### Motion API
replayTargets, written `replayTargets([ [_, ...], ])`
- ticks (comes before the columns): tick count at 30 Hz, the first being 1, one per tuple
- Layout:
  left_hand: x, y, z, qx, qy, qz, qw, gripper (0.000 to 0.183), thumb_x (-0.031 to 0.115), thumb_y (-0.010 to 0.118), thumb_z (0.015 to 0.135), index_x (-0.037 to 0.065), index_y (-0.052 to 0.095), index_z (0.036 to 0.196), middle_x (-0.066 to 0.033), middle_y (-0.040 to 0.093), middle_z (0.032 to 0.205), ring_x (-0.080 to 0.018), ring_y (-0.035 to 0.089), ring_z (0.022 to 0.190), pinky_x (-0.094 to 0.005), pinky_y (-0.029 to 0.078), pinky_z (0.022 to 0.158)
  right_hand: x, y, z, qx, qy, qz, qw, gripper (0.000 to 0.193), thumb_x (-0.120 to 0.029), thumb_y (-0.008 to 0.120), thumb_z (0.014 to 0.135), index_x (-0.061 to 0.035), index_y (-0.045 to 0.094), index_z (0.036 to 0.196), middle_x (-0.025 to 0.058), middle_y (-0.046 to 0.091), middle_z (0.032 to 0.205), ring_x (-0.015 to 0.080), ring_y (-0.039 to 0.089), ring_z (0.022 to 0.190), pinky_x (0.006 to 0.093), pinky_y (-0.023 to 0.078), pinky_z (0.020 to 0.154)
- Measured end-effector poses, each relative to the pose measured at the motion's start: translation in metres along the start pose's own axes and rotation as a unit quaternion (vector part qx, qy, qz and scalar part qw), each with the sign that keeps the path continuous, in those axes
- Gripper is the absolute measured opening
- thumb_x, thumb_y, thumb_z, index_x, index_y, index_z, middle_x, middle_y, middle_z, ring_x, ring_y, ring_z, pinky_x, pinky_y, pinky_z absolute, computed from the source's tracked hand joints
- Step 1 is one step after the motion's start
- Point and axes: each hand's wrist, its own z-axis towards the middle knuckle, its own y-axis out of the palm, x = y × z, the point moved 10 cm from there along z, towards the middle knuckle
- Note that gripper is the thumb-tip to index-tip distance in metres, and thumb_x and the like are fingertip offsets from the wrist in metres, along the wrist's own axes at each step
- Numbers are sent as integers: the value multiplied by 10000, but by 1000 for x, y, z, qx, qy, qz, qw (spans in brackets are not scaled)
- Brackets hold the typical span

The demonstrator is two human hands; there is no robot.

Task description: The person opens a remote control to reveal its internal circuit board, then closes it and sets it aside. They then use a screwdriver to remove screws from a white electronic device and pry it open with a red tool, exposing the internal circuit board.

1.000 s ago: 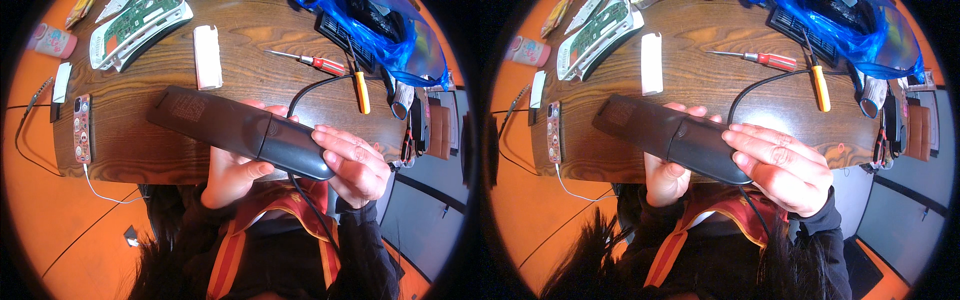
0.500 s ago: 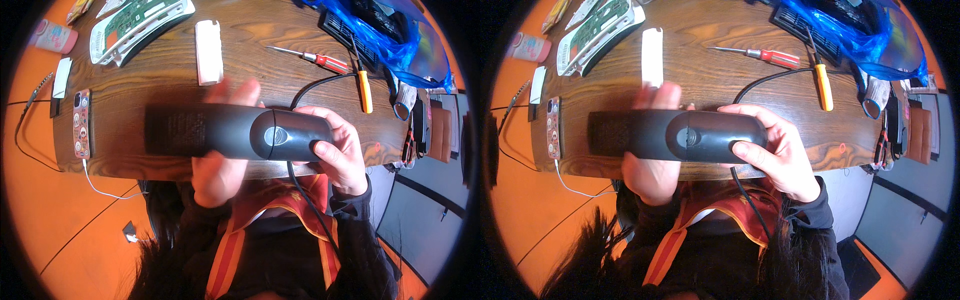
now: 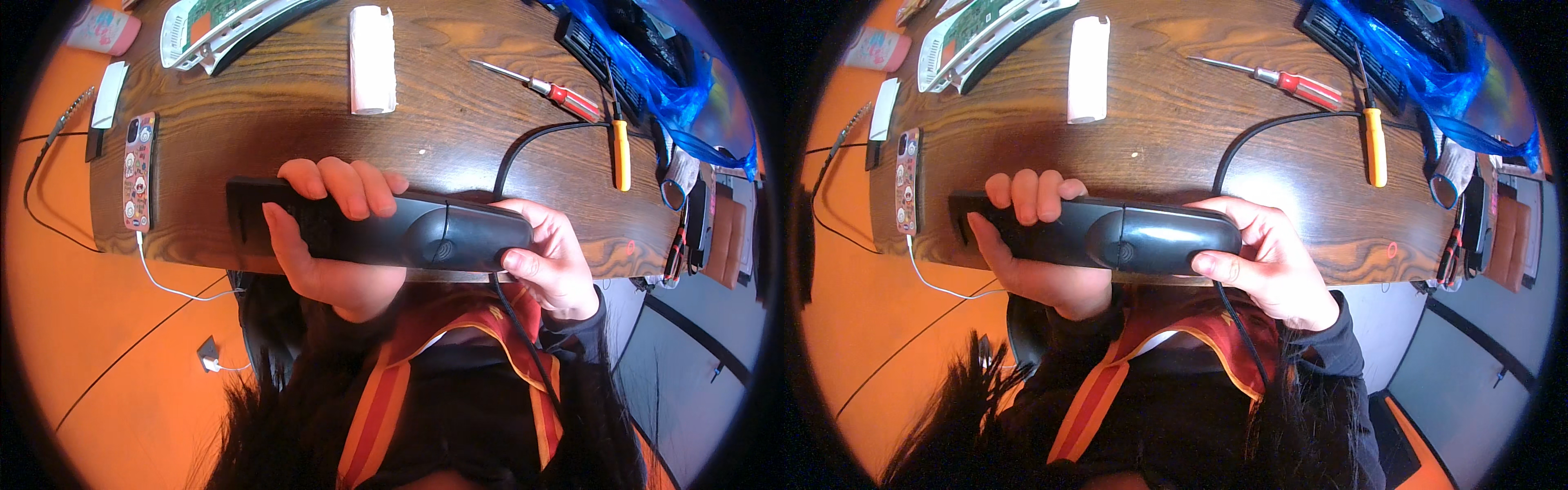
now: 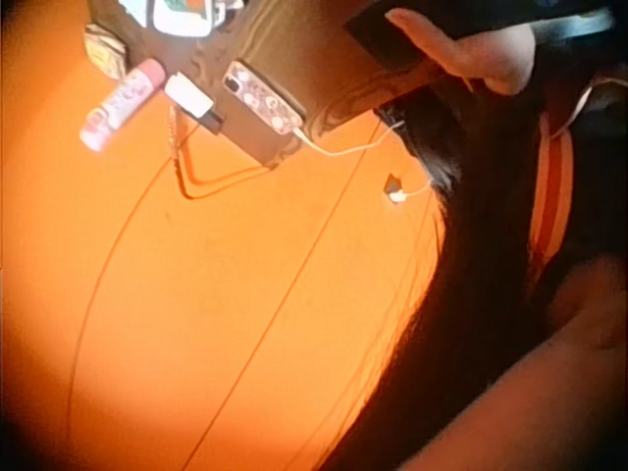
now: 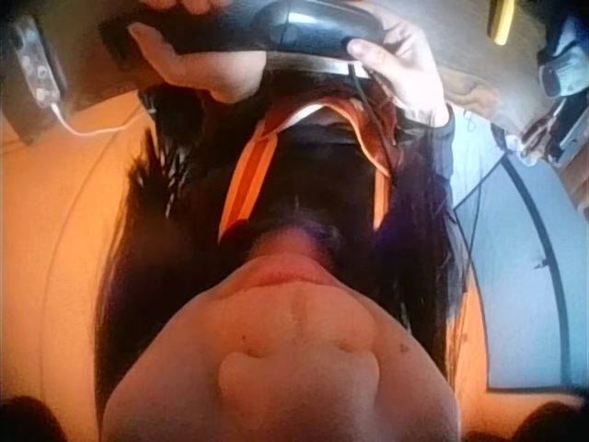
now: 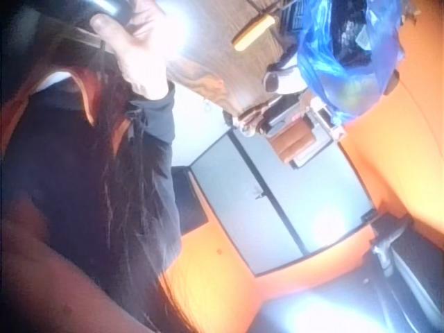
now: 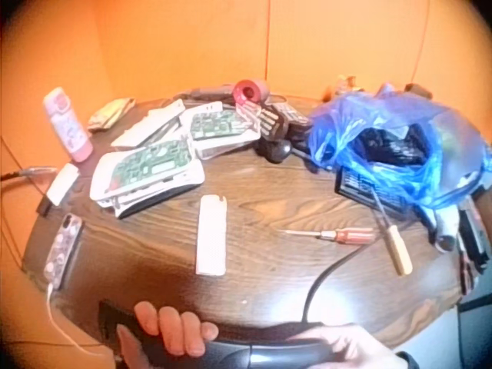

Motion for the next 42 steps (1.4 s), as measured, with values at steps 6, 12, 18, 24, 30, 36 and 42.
replayTargets([
  [6, 4, 7, -1, -19, 25, 51, 998, 310, 413, 330, 898, 109, 389, 890, -66, 476, 689, -204, 480, 636, -390, 411, 704, -7, 0, -1, 8, -22, -50, 998, 315, -52, 667, 758, 3, 532, 1037, 42, 598, 926, 81, 548, 826, 217, 452, 737],
  [12, 3, 1, -7, -8, 36, 72, 997, 300, 401, 334, 900, 104, 382, 896, -78, 483, 687, -204, 484, 636, -382, 425, 689, -10, -3, -4, 40, -44, -94, 994, 262, -37, 644, 770, -11, 538, 1009, 34, 591, 914, 79, 544, 825, 219, 450, 735],
  [18, 9, -6, -6, 37, 45, 104, 993, 329, 440, 368, 880, 113, 370, 849, -47, 449, 659, -165, 442, 609, -351, 418, 668, -11, 19, -2, -31, 7, -104, 994, 447, -79, 613, 792, 10, 403, 1177, 110, 527, 1056, 215, 587, 887, 329, 539, 725],
  [24, -2, 29, -6, -125, 46, 166, 977, 946, 670, 398, 770, 89, -27, 1384, -278, 264, 1339, -372, 357, 1193, -556, 250, 982, -83, 8, 6, -1, -129, -92, 987, 450, -90, 608, 796, -1, 377, 1172, 164, 536, 1063, 250, 596, 896, 329, 544, 688],
  [30, -19, 18, -9, -138, -24, 216, 966, 648, 486, 295, 889, 7, 178, 1310, -272, 489, 1108, -357, 490, 1041, -489, 358, 919, -237, -6, 32, 234, -473, -522, 670, 287, -29, 567, 800, -8, 495, 1077, 148, 575, 1000, 239, 601, 893, 296, 485, 710],
  [36, -19, 19, -12, -133, -1, 312, 941, 491, 357, 287, 913, -55, 341, 1172, -256, 552, 968, -336, 541, 944, -451, 390, 893, -244, -7, 124, 191, -451, -688, 536, 435, 65, 562, 707, -56, 517, 1122, 199, 538, 1053, 321, 534, 990, 342, 428, 852],
  [42, -16, 29, -18, -162, 36, 374, 913, 460, 322, 299, 916, -75, 349, 1145, -251, 553, 942, -318, 546, 903, -428, 407, 861, -222, -13, 103, 190, -463, -682, 533, 539, 38, 552, 691, -89, 446, 1204, 204, 445, 1186, 365, 431, 1104, 384, 377, 922],
])
